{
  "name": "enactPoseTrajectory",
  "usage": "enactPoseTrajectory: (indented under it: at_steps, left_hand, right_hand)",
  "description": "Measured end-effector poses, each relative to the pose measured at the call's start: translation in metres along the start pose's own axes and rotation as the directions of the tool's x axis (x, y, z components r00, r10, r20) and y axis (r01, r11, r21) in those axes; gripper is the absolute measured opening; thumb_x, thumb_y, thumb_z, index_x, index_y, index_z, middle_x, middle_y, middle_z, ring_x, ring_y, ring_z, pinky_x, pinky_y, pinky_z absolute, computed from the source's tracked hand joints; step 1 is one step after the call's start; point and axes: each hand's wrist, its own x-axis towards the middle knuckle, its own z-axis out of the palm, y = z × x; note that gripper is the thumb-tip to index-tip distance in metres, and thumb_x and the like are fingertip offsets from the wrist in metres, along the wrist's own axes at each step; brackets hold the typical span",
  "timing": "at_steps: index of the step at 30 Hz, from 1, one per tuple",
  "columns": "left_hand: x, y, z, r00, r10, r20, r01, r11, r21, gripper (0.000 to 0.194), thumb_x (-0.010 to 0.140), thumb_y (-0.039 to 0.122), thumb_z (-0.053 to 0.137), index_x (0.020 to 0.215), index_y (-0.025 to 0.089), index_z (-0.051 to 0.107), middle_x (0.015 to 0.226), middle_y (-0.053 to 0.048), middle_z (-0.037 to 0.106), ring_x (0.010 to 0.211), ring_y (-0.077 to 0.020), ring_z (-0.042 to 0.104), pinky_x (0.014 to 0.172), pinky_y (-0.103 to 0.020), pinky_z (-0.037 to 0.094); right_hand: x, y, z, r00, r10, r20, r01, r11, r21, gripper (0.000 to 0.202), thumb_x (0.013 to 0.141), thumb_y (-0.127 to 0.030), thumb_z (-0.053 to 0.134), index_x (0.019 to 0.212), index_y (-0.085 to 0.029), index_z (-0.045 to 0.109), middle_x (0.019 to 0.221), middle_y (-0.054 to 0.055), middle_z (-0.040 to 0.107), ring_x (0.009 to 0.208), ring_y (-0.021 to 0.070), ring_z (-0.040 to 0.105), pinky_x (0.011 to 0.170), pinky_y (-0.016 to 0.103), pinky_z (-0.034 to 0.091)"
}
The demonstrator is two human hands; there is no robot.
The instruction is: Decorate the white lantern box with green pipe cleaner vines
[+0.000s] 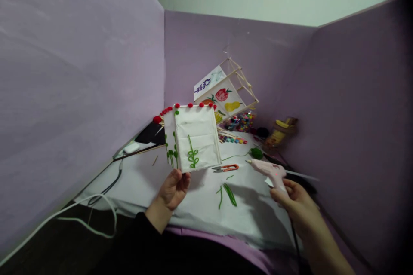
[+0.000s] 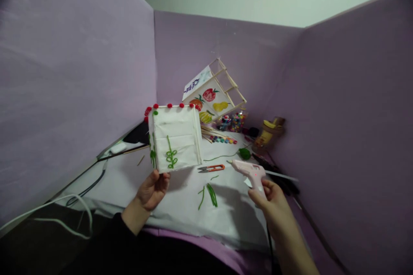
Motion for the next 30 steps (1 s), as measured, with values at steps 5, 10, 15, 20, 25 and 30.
enactPoseTrajectory:
  at_steps: [5,10,15,20,25,30]
  left_hand:
    - [-0.001,-0.001,-0.002,0.999,-0.007,0.032,0.006,1.0,0.004,0.009,0.073,0.006,0.069,0.075,0.014,0.071,0.074,-0.004,0.074,0.071,-0.0148,0.07,0.064,-0.019,0.057]
    - [-0.004,0.001,-0.01,0.995,-0.036,0.088,0.034,0.999,0.033,0.01,0.076,0.008,0.067,0.073,0.017,0.07,0.071,-0.002,0.074,0.072,-0.0137,0.07,0.065,-0.017,0.056]
    - [-0.007,0.003,-0.012,0.984,-0.063,0.164,0.053,0.996,0.07,0.015,0.077,0.007,0.065,0.077,0.021,0.07,0.077,0.0,0.074,0.072,-0.0123,0.07,0.068,-0.017,0.055]
    - [-0.007,0.003,-0.014,0.977,-0.08,0.196,0.067,0.995,0.071,0.014,0.077,0.009,0.065,0.079,0.021,0.071,0.077,0.0,0.074,0.074,-0.0121,0.07,0.069,-0.016,0.054]
    - [-0.009,0.005,-0.018,0.978,-0.093,0.188,0.082,0.994,0.069,0.01,0.077,0.011,0.067,0.079,0.02,0.07,0.073,-0.001,0.073,0.072,-0.0124,0.069,0.067,-0.017,0.054]
    - [-0.011,0.003,-0.015,0.983,-0.051,0.177,0.044,0.998,0.046,0.008,0.071,0.015,0.073,0.076,0.019,0.069,0.07,0.0,0.071,0.067,-0.0122,0.068,0.062,-0.017,0.053]
  right_hand:
    - [-0.024,-0.04,0.02,0.982,0.061,0.181,-0.087,0.987,0.138,0.045,0.057,-0.036,0.077,0.091,-0.018,0.054,0.068,0.002,0.065,0.059,0.0159,0.059,0.052,0.024,0.041]
    - [-0.043,-0.061,0.059,0.927,0.02,0.374,-0.108,0.97,0.217,0.041,0.062,-0.042,0.075,0.088,-0.019,0.052,0.062,0.001,0.063,0.054,0.0163,0.058,0.051,0.027,0.039]
    - [-0.049,-0.072,0.094,0.913,-0.011,0.408,-0.092,0.969,0.231,0.047,0.062,-0.047,0.075,0.09,-0.019,0.051,0.06,0.0,0.06,0.049,0.0145,0.054,0.046,0.025,0.034]
    - [-0.048,-0.077,0.108,0.896,-0.029,0.443,-0.101,0.958,0.267,0.044,0.063,-0.053,0.071,0.081,-0.016,0.054,0.054,-0.001,0.055,0.045,0.0103,0.046,0.043,0.022,0.029]
    - [-0.042,-0.08,0.111,0.841,-0.01,0.54,-0.172,0.943,0.285,0.057,0.06,-0.054,0.073,0.097,-0.012,0.061,0.053,-0.003,0.051,0.045,0.0092,0.043,0.043,0.021,0.029]
    - [-0.046,-0.089,0.115,0.839,-0.032,0.543,-0.127,0.959,0.252,0.047,0.063,-0.049,0.072,0.094,-0.015,0.062,0.052,-0.004,0.047,0.046,0.0084,0.04,0.042,0.021,0.028]
